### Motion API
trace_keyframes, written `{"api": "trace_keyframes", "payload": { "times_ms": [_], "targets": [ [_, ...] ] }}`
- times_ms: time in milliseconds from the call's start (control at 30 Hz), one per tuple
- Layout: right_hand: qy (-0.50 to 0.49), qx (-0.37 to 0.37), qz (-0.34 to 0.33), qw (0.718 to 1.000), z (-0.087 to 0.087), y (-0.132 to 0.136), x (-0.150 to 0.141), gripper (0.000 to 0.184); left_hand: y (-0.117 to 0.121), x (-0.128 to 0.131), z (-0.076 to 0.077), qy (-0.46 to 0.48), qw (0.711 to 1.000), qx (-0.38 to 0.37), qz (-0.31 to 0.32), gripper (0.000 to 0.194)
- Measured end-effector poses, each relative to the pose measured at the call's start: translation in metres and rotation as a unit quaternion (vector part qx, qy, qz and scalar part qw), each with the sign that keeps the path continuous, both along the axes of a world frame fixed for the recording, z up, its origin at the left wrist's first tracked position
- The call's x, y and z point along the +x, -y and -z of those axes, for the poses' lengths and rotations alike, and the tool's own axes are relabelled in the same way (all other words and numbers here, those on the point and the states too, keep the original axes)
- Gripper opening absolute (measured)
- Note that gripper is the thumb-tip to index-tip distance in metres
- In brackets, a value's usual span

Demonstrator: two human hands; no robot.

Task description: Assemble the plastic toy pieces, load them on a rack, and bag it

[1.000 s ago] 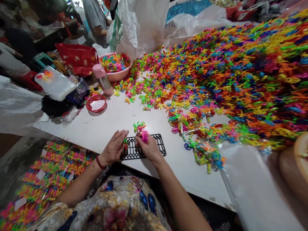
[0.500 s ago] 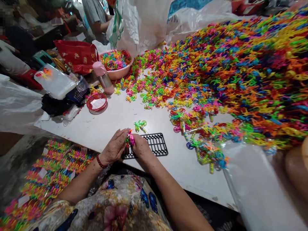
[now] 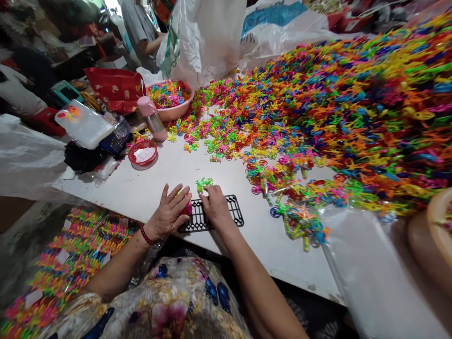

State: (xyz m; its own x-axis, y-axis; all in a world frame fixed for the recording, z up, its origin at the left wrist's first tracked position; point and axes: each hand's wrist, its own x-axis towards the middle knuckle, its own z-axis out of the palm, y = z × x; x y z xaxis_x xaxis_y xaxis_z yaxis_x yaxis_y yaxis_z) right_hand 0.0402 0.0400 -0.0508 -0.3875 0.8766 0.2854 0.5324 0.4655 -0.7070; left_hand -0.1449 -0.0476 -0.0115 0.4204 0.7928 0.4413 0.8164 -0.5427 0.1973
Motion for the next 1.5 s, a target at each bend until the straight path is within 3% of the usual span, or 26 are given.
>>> {"api": "trace_keyframes", "payload": {
  "times_ms": [133, 200, 300, 367, 433, 533, 600, 633, 700, 833, 900, 1033, 1200, 1400, 1500],
  "targets": [
    [0.186, -0.003, 0.045, 0.981, -0.005, -0.021, 0.002, 0.013, -0.007, 0.001, 0.001, -0.008, 0.999, 0.000, 0.033, 0.051],
    [0.215, -0.009, 0.052, 0.975, -0.007, -0.025, 0.002, 0.015, -0.008, 0.002, 0.003, 0.004, 0.999, 0.000, 0.035, 0.045],
    [0.108, -0.044, 0.079, 0.990, -0.010, -0.020, 0.003, 0.012, -0.007, 0.004, 0.005, 0.027, 0.999, 0.003, 0.028, 0.042],
    [-0.046, -0.135, 0.090, 0.986, -0.011, -0.011, 0.004, 0.013, -0.006, 0.006, 0.005, 0.034, 0.999, 0.002, 0.026, 0.044],
    [-0.219, -0.263, 0.097, 0.935, -0.011, 0.000, 0.003, 0.026, -0.006, 0.006, 0.004, 0.033, 0.999, -0.001, 0.024, 0.048],
    [-0.385, -0.407, 0.095, 0.823, -0.009, 0.015, -0.001, 0.041, -0.006, 0.006, 0.003, 0.031, 0.999, -0.003, 0.024, 0.057],
    [-0.420, -0.445, 0.081, 0.787, -0.007, 0.021, -0.004, 0.041, -0.006, 0.006, 0.002, 0.035, 0.999, -0.002, 0.026, 0.062],
    [-0.421, -0.448, 0.073, 0.786, -0.006, 0.023, -0.005, 0.040, -0.007, 0.005, 0.002, 0.038, 0.999, -0.003, 0.029, 0.064],
    [-0.384, -0.417, 0.061, 0.822, -0.004, 0.024, -0.006, 0.036, -0.006, 0.005, 0.003, 0.045, 0.998, -0.008, 0.033, 0.065],
    [-0.182, -0.260, 0.029, 0.948, -0.002, 0.024, -0.009, 0.024, -0.006, 0.004, 0.003, 0.054, 0.998, -0.015, 0.041, 0.065],
    [-0.106, -0.197, 0.001, 0.975, -0.001, 0.025, -0.010, 0.017, -0.006, 0.004, 0.003, 0.055, 0.997, -0.016, 0.042, 0.065],
    [-0.034, -0.137, -0.055, 0.988, 0.002, 0.025, -0.010, 0.018, -0.006, 0.004, 0.002, 0.056, 0.998, -0.016, 0.036, 0.066],
    [0.003, -0.100, -0.140, 0.985, 0.003, 0.018, -0.002, 0.016, -0.007, 0.005, 0.001, 0.052, 0.998, -0.004, 0.039, 0.066],
    [0.068, -0.125, -0.136, 0.980, 0.001, 0.009, 0.001, 0.007, -0.007, 0.005, -0.001, 0.043, 0.998, -0.015, 0.036, 0.066],
    [0.084, -0.106, -0.146, 0.980, 0.003, 0.014, 0.001, 0.022, -0.006, 0.005, -0.002, 0.035, 0.999, -0.020, 0.033, 0.066]
  ]
}}
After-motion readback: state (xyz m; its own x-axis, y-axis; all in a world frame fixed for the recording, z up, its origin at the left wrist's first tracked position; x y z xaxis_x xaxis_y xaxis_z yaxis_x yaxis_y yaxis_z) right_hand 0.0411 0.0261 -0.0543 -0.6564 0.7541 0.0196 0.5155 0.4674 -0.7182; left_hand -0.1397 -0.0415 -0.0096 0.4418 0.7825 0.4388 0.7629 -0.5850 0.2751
